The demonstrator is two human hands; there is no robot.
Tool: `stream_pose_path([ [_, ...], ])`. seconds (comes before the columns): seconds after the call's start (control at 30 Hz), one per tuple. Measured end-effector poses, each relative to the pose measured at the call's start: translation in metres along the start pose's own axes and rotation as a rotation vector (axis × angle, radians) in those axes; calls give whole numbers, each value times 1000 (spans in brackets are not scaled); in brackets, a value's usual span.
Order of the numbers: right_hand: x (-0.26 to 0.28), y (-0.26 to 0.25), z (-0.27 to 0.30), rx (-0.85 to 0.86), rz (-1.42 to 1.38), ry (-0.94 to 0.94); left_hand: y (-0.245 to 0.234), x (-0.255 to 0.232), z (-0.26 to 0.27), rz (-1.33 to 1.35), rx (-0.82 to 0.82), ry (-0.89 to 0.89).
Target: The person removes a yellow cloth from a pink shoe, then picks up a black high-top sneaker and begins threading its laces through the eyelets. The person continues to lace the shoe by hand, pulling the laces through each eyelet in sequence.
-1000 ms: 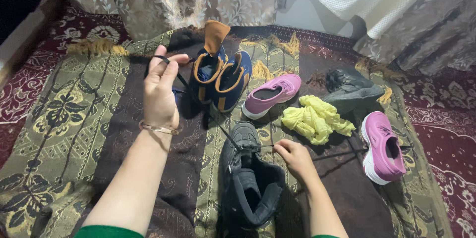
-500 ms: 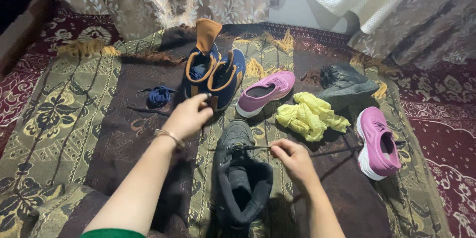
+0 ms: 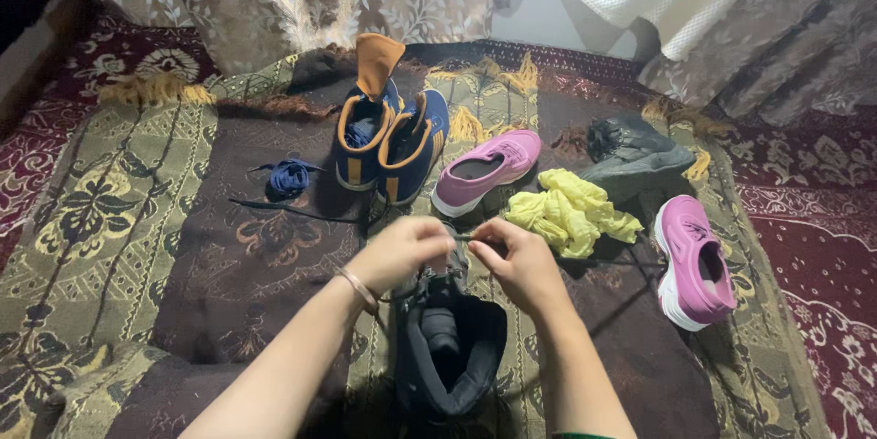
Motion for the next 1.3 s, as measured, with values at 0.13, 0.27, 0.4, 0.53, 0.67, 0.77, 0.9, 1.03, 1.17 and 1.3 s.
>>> stream_pose_path([
  [0.13,-40,-17,-13,-33,195,-55,-39,28,2,354,-264,-70],
  [0.27,-108,-64,-2,-174,517,146,-50,50,2,624,-365,-108],
  [0.4,-94,-77,-10,-232,668,125,-55,51,-1,633,-429,-67],
  [0.53,-1,-66,-40,-204,252,-82,-63,39,-5,670,-383,4],
  [0.67,97,-45,-44,-39,-399,-249,-71,37,0,621,-443,16],
  [0.77,130,-32,-36,61,-532,-348,-82,38,2,615,-512,85],
  [0.9,83,7,-16,196,91,-145,-96,57,-4,554,-578,49],
  [1.03,3,39,24,458,345,156,-83,86,-16,635,-512,15],
  [1.17,-10,41,44,288,167,160,-67,97,-23,476,-451,-1],
  [1.3,-11,44,57,191,205,216,-47,88,-2,141,-395,-54],
])
Point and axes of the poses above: each hand's wrist, its own z-axis away from the middle knuckle, its own y-axis out of the palm, x = y × z, the point moved 9 cm from there along -z, towards the middle knuckle, and after that the axes turned 3 degrees about y, right-handed, at the moved point
